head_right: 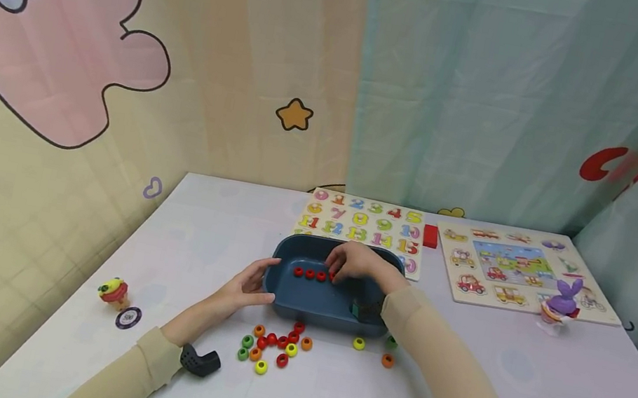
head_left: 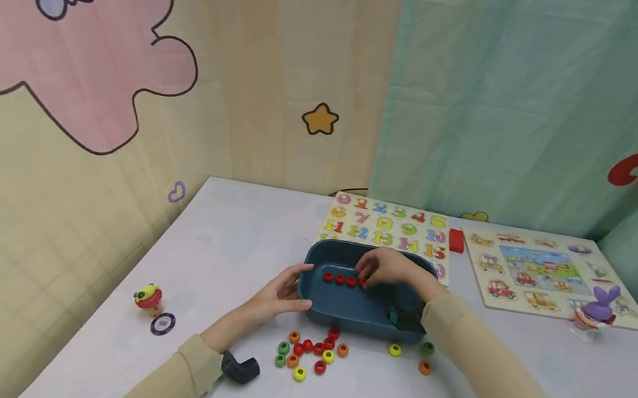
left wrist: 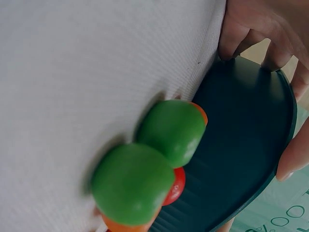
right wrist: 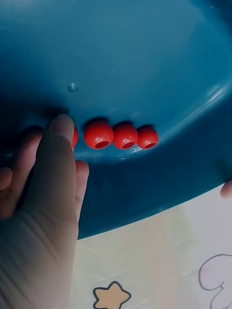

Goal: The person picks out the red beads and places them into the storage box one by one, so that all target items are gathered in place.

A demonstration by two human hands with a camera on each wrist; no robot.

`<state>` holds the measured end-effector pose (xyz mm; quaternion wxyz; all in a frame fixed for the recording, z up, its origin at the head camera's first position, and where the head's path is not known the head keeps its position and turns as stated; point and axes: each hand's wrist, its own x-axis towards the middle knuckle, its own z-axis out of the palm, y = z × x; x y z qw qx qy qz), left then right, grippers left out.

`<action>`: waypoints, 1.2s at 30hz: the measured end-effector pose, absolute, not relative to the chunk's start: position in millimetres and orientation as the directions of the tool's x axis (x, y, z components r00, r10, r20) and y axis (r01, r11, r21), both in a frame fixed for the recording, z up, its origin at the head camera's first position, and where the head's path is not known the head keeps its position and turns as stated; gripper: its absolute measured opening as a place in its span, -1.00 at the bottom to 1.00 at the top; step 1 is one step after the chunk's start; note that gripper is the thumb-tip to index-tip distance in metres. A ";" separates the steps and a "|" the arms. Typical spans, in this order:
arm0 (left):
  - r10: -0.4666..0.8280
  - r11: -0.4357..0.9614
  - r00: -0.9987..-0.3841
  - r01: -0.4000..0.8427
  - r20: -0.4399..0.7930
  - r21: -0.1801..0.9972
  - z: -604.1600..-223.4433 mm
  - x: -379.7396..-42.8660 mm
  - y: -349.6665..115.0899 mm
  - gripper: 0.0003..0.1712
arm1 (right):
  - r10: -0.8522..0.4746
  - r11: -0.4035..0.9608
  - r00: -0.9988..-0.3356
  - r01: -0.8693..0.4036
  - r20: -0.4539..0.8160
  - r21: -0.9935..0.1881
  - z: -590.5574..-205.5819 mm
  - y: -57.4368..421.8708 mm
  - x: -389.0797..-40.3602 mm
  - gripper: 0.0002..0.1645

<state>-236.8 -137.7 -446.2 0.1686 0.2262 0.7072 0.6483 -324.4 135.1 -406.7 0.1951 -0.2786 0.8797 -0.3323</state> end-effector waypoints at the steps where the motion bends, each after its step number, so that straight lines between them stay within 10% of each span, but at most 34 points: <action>1: 0.540 0.059 -0.840 0.101 0.054 0.993 -446.1 -237.3 -137.8 -0.18 | -0.615 0.633 -0.772 -0.362 -0.160 -0.684 -404.7 135.0 -324.0 -0.64; 19: 0.515 0.056 -0.854 0.121 0.075 0.991 -454.8 -241.7 -138.9 -0.19 | -0.721 0.314 -0.661 -0.578 0.207 -0.753 -357.8 124.3 -222.5 -0.75; 36: 0.521 0.076 -0.850 0.133 0.074 0.988 -454.1 -241.1 -138.9 -0.20 | -0.655 0.512 -0.743 -0.568 0.135 -0.644 -425.8 106.7 -177.2 -0.63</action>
